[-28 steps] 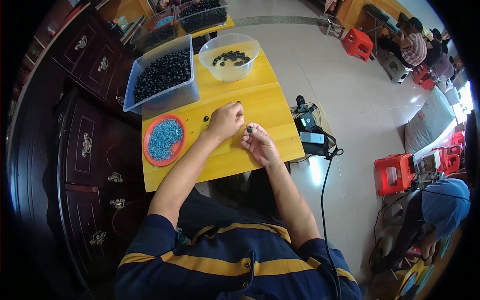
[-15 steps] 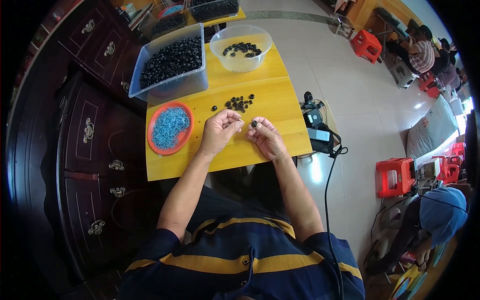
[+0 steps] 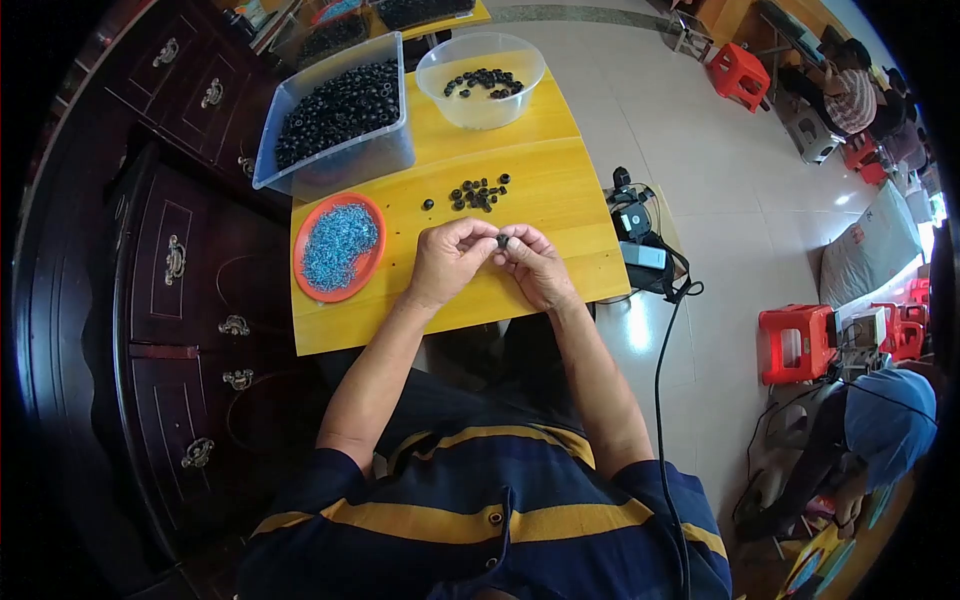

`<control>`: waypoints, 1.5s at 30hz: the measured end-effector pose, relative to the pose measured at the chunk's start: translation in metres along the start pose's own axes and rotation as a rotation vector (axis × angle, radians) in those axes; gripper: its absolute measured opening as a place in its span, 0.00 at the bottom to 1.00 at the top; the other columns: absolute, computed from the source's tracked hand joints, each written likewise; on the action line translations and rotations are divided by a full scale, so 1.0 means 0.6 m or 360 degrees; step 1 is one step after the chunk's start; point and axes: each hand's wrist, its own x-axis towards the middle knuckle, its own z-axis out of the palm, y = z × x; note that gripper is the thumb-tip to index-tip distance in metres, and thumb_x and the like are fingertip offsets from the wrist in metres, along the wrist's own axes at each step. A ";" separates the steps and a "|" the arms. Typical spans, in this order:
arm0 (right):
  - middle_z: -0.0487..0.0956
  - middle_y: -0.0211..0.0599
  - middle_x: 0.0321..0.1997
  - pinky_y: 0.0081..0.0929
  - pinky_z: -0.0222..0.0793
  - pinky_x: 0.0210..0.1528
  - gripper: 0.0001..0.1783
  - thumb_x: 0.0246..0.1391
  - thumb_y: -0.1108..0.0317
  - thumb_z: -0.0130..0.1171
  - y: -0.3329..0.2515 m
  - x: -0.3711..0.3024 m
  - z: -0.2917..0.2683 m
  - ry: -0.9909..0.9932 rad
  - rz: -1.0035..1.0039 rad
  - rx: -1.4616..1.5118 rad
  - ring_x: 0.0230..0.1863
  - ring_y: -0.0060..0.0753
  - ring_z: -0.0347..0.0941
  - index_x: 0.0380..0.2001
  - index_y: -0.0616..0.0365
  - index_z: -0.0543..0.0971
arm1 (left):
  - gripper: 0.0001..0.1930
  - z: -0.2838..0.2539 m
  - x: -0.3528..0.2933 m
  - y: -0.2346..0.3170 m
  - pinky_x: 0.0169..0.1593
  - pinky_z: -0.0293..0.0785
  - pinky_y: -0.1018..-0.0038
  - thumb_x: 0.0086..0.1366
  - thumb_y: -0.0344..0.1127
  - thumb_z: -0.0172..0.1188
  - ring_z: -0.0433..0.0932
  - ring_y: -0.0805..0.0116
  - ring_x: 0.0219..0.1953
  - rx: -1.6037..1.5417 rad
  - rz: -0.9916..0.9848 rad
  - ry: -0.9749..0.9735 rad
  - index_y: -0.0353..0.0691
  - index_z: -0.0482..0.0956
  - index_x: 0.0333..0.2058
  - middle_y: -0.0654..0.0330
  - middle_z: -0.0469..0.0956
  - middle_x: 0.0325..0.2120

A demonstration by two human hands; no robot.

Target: The person assembles small components by picking up wire pieces from a dish and inserting them into black plastic caps by hand.

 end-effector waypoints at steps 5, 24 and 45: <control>0.79 0.32 0.41 0.26 0.71 0.48 0.09 0.61 0.70 0.59 0.003 -0.001 -0.001 0.0020 -0.0020 -0.0002 0.40 0.26 0.74 0.43 0.58 0.77 | 0.04 -0.006 0.004 0.009 0.35 0.75 0.82 0.59 0.22 0.63 0.79 0.80 0.30 0.0084 0.0102 -0.0052 0.33 0.82 0.34 0.63 0.83 0.28; 0.81 0.33 0.39 0.24 0.72 0.44 0.11 0.60 0.70 0.60 0.013 -0.003 -0.010 0.0033 -0.0017 -0.0114 0.38 0.25 0.75 0.45 0.59 0.81 | 0.05 -0.014 -0.008 -0.030 0.37 0.76 0.81 0.59 0.23 0.64 0.80 0.79 0.31 -0.0249 -0.0186 -0.0260 0.34 0.81 0.35 0.64 0.82 0.27; 0.78 0.30 0.36 0.22 0.70 0.45 0.16 0.58 0.65 0.64 -0.004 -0.007 -0.006 -0.0263 0.0018 0.0021 0.39 0.23 0.75 0.44 0.52 0.69 | 0.14 -0.012 -0.011 0.001 0.33 0.68 0.78 0.58 0.30 0.67 0.71 0.75 0.27 0.0219 0.0242 -0.0434 0.38 0.83 0.44 0.64 0.73 0.24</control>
